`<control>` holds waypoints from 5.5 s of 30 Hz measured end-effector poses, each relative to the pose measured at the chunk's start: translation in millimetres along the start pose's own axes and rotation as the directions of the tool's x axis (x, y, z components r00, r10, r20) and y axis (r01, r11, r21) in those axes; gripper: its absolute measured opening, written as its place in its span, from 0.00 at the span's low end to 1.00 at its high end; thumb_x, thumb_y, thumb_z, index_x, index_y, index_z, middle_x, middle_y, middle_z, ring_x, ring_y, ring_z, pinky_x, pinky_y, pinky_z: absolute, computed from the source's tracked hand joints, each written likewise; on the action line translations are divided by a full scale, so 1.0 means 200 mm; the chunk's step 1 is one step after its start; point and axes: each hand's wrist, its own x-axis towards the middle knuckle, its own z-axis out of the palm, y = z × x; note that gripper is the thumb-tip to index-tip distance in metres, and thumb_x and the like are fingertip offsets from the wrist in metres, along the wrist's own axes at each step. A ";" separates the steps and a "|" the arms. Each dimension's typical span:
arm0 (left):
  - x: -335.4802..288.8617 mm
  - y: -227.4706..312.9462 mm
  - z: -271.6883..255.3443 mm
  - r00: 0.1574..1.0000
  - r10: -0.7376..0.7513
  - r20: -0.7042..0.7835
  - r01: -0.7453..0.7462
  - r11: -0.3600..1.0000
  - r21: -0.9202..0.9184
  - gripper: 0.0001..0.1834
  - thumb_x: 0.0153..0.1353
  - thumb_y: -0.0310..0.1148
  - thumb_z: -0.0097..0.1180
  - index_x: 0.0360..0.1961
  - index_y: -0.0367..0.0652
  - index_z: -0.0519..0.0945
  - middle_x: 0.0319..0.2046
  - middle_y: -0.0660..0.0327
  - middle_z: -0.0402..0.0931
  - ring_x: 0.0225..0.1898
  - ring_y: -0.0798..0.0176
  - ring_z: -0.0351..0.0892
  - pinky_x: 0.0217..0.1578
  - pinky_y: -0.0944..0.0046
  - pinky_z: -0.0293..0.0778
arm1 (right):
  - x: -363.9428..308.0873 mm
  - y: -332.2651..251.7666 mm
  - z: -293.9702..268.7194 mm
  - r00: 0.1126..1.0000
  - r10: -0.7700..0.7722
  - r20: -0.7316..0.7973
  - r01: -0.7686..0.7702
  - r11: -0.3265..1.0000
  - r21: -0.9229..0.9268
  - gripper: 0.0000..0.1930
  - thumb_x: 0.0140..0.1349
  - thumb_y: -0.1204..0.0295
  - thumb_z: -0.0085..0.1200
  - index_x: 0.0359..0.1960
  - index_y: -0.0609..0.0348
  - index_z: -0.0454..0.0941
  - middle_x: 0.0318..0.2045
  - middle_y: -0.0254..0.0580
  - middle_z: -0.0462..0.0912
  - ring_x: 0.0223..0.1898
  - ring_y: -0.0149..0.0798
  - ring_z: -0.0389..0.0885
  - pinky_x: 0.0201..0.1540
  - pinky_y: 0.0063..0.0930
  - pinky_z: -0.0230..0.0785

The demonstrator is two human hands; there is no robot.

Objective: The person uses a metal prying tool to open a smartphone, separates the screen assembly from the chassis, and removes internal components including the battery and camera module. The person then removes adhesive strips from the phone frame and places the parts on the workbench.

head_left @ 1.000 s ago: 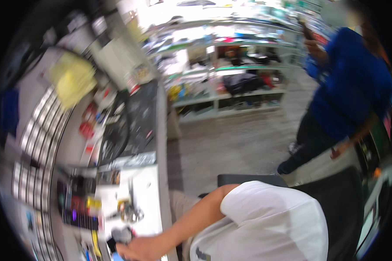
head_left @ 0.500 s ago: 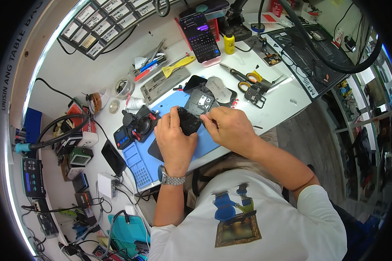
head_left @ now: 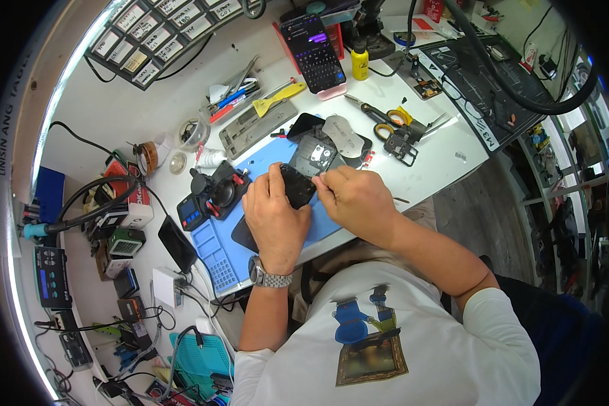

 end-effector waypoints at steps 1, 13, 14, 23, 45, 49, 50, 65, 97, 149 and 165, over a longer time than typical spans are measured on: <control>0.00 0.00 0.01 1.000 0.003 -0.006 -0.003 1.000 -0.001 0.41 0.43 0.21 0.73 0.65 0.35 0.78 0.45 0.51 0.79 0.48 0.44 0.79 0.51 0.47 0.72 | -0.01 -0.01 0.00 1.000 -0.023 -0.004 0.023 0.997 -0.074 0.12 0.72 0.69 0.64 0.29 0.59 0.82 0.24 0.47 0.82 0.24 0.53 0.84 0.26 0.46 0.77; 0.00 0.00 0.08 0.995 0.045 -0.086 -0.045 0.999 0.006 0.34 0.56 0.35 0.78 0.61 0.32 0.79 0.43 0.50 0.78 0.45 0.45 0.78 0.50 0.48 0.71 | -0.02 -0.09 0.04 0.966 -0.241 0.091 0.256 0.867 -0.428 0.07 0.65 0.77 0.63 0.29 0.64 0.81 0.24 0.52 0.83 0.23 0.45 0.86 0.24 0.38 0.78; 0.00 0.00 0.08 0.995 0.047 -0.083 -0.046 0.999 0.011 0.34 0.56 0.35 0.77 0.62 0.32 0.79 0.43 0.50 0.78 0.45 0.45 0.78 0.49 0.48 0.71 | 0.00 -0.08 0.03 0.971 -0.221 0.089 0.238 0.881 -0.408 0.07 0.66 0.77 0.62 0.28 0.64 0.81 0.24 0.52 0.83 0.23 0.45 0.86 0.24 0.38 0.78; 0.00 0.00 0.08 0.997 0.054 -0.061 -0.052 0.998 0.030 0.32 0.55 0.28 0.73 0.62 0.32 0.78 0.43 0.49 0.79 0.45 0.44 0.78 0.49 0.47 0.70 | 0.00 -0.01 0.04 0.969 -0.239 0.064 0.247 0.905 -0.348 0.09 0.67 0.71 0.62 0.28 0.58 0.83 0.23 0.48 0.83 0.23 0.49 0.86 0.25 0.43 0.79; -0.01 -0.03 0.07 0.998 0.058 -0.020 -0.058 0.998 -0.003 0.37 0.47 0.24 0.73 0.63 0.33 0.78 0.45 0.49 0.79 0.47 0.43 0.79 0.50 0.48 0.70 | 0.13 0.15 -0.02 0.979 -0.058 0.196 0.029 0.988 0.149 0.08 0.61 0.69 0.65 0.26 0.58 0.84 0.22 0.53 0.85 0.24 0.58 0.87 0.30 0.50 0.83; -0.01 -0.02 0.06 0.997 0.068 -0.021 -0.069 0.998 -0.015 0.38 0.45 0.23 0.72 0.63 0.33 0.78 0.46 0.49 0.80 0.48 0.43 0.79 0.51 0.47 0.71 | 0.12 0.13 -0.02 0.978 -0.105 0.181 0.097 0.994 0.054 0.07 0.61 0.69 0.66 0.28 0.57 0.86 0.21 0.52 0.84 0.23 0.58 0.86 0.30 0.48 0.83; -0.01 -0.02 0.06 0.997 0.072 -0.021 -0.072 0.997 -0.019 0.39 0.45 0.22 0.72 0.63 0.33 0.78 0.46 0.49 0.80 0.48 0.43 0.79 0.52 0.47 0.71 | 0.09 0.09 -0.01 0.978 -0.124 0.167 0.135 0.989 -0.058 0.07 0.62 0.69 0.66 0.28 0.57 0.86 0.21 0.51 0.84 0.23 0.58 0.86 0.30 0.48 0.82; -0.01 -0.04 0.05 0.996 0.085 0.020 -0.083 0.994 -0.076 0.42 0.43 0.20 0.70 0.65 0.28 0.76 0.48 0.47 0.79 0.51 0.42 0.78 0.55 0.46 0.71 | 0.19 0.22 -0.02 0.944 -0.048 0.326 -0.052 0.956 0.290 0.12 0.62 0.70 0.70 0.22 0.61 0.84 0.18 0.51 0.84 0.21 0.56 0.86 0.29 0.43 0.78; -0.02 -0.03 -0.05 0.982 -0.026 -0.186 -0.037 0.944 -0.328 0.40 0.40 0.24 0.74 0.61 0.39 0.80 0.44 0.53 0.80 0.46 0.44 0.80 0.52 0.49 0.75 | 0.32 0.04 -0.23 0.879 0.077 0.472 -0.262 0.902 0.342 0.15 0.62 0.65 0.72 0.25 0.67 0.87 0.20 0.49 0.86 0.22 0.38 0.83 0.33 0.35 0.78; -0.11 -0.14 -0.07 0.899 -0.055 -0.434 -0.194 0.839 -0.508 0.48 0.46 0.27 0.87 0.68 0.37 0.75 0.55 0.51 0.81 0.52 0.52 0.87 0.53 0.55 0.85 | 0.73 -0.34 -0.36 0.653 -0.289 0.700 0.185 0.957 0.222 0.09 0.46 0.69 0.62 0.20 0.64 0.87 0.17 0.52 0.82 0.26 0.53 0.85 0.32 0.45 0.78; -0.14 -0.17 -0.11 0.910 -0.004 -0.415 -0.229 0.830 -0.509 0.41 0.46 0.29 0.89 0.62 0.41 0.79 0.59 0.46 0.80 0.56 0.48 0.85 0.57 0.52 0.84 | 0.80 -0.32 -0.30 0.555 -0.353 0.753 0.169 0.934 0.314 0.09 0.50 0.72 0.64 0.18 0.66 0.85 0.15 0.48 0.81 0.19 0.45 0.79 0.26 0.41 0.71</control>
